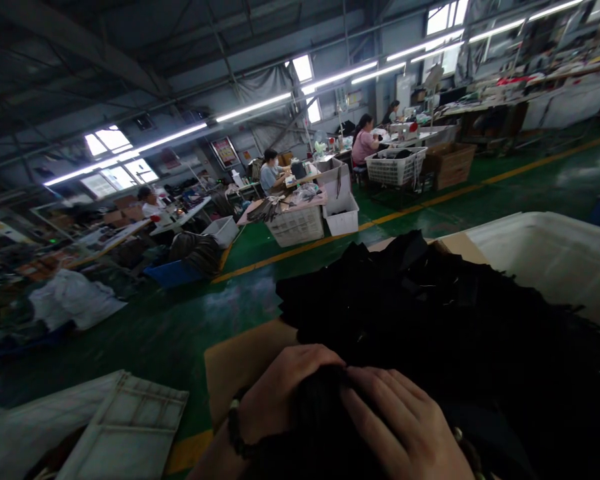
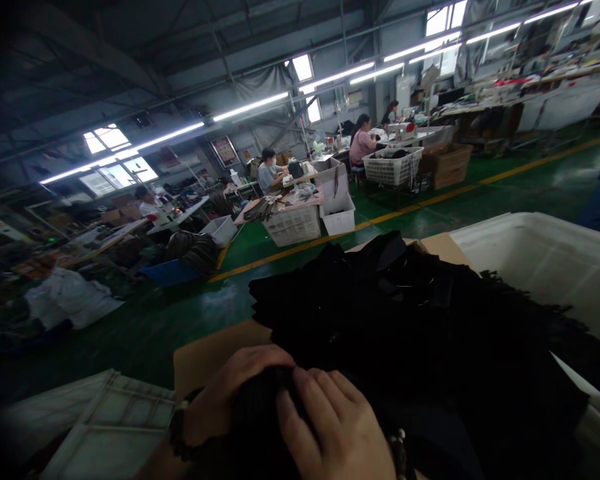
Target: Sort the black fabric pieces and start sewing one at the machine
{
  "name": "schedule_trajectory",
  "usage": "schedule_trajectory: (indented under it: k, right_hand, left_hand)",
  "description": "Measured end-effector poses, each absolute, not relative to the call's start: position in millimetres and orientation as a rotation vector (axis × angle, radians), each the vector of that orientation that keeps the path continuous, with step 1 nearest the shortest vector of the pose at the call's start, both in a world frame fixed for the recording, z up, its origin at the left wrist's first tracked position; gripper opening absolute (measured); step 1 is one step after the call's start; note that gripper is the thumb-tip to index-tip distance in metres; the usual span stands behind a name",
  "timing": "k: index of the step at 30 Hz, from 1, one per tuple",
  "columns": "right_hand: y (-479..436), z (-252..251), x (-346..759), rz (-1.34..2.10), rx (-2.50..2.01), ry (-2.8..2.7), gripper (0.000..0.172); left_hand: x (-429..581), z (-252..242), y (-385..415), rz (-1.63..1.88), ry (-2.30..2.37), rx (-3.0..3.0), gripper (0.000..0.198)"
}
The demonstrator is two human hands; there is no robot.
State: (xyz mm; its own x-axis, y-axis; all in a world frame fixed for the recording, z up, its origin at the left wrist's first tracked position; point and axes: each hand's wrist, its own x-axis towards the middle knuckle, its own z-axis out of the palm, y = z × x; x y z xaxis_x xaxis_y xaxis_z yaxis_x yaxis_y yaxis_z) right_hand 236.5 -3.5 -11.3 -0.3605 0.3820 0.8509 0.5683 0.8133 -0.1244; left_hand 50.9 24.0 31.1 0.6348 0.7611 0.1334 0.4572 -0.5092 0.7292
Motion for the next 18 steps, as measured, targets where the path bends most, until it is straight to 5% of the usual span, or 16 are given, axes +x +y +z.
schedule_trajectory:
  k: [6,14,18]
  right_hand:
    - [41,-25,247,-0.006,-0.912,-2.024,0.027]
    - [95,-68,251,0.546,-1.163,-1.734,0.063]
    - [104,-67,251,0.625,-1.215,-1.698,0.056]
  left_hand:
    - [65,11,73,0.596,1.008,2.208,0.022]
    - [66,-5,123,0.54,1.197,2.095,0.026]
    - [62,-1,116,0.532,1.248,2.111,0.06]
